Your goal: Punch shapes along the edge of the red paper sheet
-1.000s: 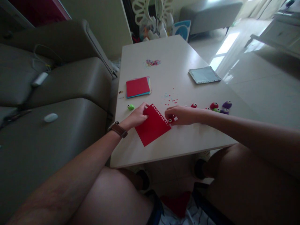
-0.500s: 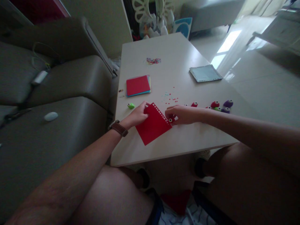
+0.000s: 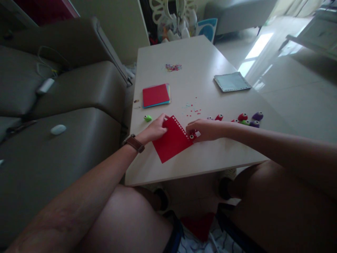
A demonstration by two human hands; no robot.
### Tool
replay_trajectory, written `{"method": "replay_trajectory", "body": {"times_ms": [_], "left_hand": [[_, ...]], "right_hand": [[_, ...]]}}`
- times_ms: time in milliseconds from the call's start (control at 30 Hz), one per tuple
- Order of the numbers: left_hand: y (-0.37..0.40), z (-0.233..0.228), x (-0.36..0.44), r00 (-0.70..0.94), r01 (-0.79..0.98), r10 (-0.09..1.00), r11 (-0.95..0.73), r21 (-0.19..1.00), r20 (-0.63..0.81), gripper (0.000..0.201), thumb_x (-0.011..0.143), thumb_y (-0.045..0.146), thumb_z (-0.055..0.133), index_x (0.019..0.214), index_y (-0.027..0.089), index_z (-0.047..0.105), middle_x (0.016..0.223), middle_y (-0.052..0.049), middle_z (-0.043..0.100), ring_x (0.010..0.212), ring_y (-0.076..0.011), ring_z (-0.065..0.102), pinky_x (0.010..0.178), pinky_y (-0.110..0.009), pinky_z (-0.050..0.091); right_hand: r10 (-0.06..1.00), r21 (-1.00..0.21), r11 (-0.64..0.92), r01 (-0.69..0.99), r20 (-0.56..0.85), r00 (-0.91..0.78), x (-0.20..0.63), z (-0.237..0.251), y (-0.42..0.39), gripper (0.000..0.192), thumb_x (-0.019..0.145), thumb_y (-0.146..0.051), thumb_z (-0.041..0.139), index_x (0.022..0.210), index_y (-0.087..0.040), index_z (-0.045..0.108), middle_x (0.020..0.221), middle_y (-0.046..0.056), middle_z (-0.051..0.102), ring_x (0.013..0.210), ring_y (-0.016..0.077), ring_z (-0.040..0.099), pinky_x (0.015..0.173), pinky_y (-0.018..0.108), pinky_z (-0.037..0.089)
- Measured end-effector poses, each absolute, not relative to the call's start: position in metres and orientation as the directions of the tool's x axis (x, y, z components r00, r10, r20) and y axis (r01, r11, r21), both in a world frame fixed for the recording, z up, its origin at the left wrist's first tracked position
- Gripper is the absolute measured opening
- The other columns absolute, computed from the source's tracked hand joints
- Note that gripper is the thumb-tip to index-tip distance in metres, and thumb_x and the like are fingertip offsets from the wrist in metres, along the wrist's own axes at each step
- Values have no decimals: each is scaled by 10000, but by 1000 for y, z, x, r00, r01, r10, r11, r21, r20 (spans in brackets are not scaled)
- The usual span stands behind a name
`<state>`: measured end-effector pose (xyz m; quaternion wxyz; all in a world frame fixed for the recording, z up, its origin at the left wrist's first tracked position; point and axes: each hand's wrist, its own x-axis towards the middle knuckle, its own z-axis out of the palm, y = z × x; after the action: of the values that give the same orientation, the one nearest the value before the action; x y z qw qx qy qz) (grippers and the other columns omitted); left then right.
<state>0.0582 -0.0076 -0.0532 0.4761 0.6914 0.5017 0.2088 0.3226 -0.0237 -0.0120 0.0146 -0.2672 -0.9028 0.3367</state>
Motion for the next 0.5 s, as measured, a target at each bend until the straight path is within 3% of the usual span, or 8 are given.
{"method": "replay_trajectory", "body": {"times_ms": [200,333,400,500], "left_hand": [[-9,-52,60,405,493,895,-40,869,-188,427,741,61,553,1135,219,504,1079,-66,701,885,-198,702,714,-294,565],[-9,-52,60,422,550,891,-103,829,-169,433,744,58,541,1147,212,502,1026,-51,704,892,-197,687,742,-300,550],[-11,-50,61,421,600,893,-145,787,-157,436,767,82,559,1182,201,498,1042,-62,691,921,-205,673,784,-327,548],[-13,-43,65,380,709,925,-289,643,-3,494,737,159,698,1198,182,523,1188,-107,621,1100,-250,601,940,-399,509]], "right_hand": [[501,-643,589,490,-185,-845,322,-9,-25,119,764,-86,656,840,-177,655,924,59,691,821,167,570,795,316,423],[446,-656,599,459,-202,-872,321,-9,-24,153,737,-82,660,866,-164,657,904,51,689,810,169,578,779,306,442],[460,-655,589,473,-209,-863,321,-10,-23,151,743,-105,663,882,-164,656,913,56,697,823,172,591,781,303,445],[537,-639,546,542,-229,-812,322,-9,-23,123,784,-241,692,888,-187,654,939,72,708,818,185,601,744,308,448]]}}
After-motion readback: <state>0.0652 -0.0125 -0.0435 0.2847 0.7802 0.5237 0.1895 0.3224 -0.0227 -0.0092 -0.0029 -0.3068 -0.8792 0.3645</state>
